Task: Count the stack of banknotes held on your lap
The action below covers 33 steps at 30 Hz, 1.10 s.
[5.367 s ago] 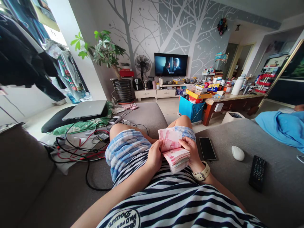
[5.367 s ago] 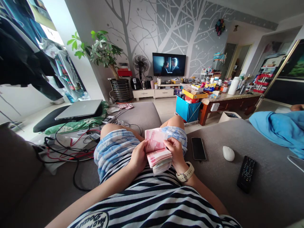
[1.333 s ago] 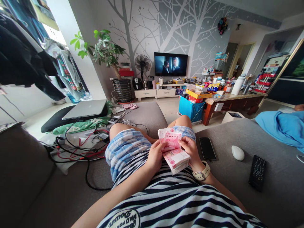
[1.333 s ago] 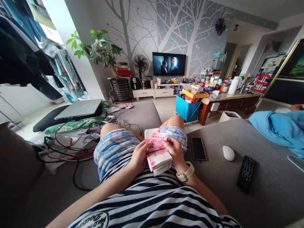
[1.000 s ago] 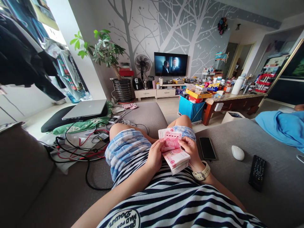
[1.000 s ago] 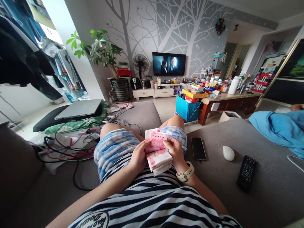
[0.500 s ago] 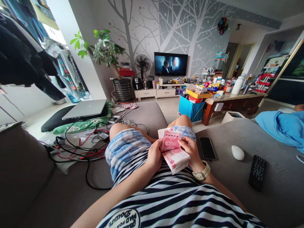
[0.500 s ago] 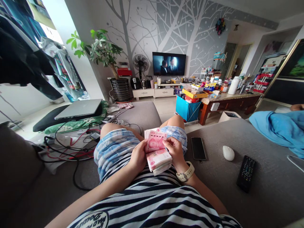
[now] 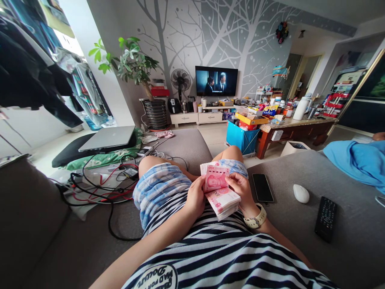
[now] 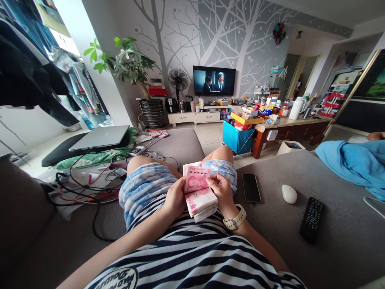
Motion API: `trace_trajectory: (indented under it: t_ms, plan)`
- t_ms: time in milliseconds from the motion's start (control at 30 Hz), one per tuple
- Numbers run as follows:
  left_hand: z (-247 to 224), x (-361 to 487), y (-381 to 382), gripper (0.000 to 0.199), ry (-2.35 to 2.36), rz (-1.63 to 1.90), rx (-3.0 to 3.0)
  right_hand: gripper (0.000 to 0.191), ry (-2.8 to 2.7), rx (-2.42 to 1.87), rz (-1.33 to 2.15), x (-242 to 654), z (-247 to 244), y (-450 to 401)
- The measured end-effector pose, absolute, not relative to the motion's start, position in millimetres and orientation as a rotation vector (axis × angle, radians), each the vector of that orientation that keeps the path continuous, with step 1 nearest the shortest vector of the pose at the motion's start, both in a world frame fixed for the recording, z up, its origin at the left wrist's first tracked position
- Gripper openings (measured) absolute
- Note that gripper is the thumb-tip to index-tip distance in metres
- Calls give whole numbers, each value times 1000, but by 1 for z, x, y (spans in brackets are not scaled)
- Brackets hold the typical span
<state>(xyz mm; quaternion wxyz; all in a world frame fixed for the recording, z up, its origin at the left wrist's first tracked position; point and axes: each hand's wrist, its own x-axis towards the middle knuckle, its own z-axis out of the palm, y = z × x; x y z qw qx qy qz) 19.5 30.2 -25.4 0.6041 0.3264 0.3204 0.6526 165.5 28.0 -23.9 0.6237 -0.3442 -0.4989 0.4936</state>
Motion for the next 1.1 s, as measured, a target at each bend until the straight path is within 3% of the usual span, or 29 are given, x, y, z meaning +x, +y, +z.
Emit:
trace_trajectory:
  t_ms: [767, 1100]
  plan:
    - [-19, 22, 26, 13, 776, 1477, 707, 28, -1232, -779, 1053, 167, -22, 25]
    - [-14, 22, 20, 28, 789, 1405, 728, 27, -1199, -812, 1079, 167, -27, 32]
